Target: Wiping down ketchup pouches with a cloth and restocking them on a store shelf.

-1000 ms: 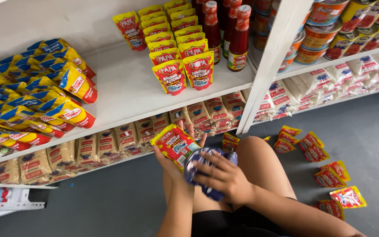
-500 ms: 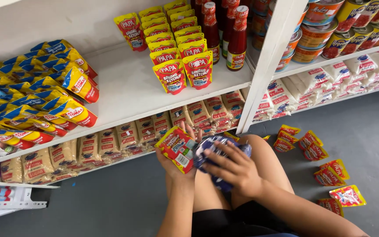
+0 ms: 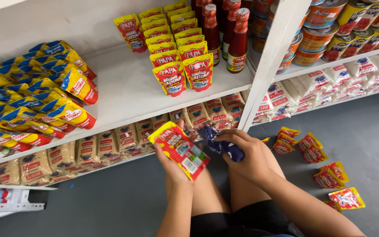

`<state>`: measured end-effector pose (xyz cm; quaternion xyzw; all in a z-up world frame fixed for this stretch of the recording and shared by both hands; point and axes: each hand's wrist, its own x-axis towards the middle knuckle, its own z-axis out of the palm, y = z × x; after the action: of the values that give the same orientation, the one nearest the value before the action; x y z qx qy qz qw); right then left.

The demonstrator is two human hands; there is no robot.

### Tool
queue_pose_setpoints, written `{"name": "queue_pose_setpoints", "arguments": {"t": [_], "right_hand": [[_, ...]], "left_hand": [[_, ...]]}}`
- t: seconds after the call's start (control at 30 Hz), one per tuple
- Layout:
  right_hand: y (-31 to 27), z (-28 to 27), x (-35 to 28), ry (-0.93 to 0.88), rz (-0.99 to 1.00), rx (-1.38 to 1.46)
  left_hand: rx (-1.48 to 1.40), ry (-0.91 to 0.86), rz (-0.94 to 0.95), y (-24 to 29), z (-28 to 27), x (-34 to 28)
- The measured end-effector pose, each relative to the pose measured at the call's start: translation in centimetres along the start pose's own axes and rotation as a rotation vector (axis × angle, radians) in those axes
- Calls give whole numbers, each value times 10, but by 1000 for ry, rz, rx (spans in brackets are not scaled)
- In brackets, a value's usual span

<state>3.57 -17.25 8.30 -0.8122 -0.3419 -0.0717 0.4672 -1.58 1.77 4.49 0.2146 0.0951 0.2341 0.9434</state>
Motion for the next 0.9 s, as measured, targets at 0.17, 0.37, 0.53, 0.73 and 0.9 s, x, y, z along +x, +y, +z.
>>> {"name": "queue_pose_setpoints", "arguments": {"t": [0.17, 0.37, 0.53, 0.73, 0.9], "right_hand": [[-34, 7, 25, 32, -284, -45], [-33, 17, 52, 4, -381, -225], [-40, 32, 35, -49, -465, -186], [-37, 11, 47, -370, -328, 201], [-51, -6, 92, -396, -109, 187]], "left_hand": [[63, -91, -94, -29, -22, -12], [103, -187, -197, -22, -10, -24], [122, -124, -201, -22, -50, -5], [250, -54, -209, -19, -77, 7], [311, -278, -103, 0, -87, 21]]}}
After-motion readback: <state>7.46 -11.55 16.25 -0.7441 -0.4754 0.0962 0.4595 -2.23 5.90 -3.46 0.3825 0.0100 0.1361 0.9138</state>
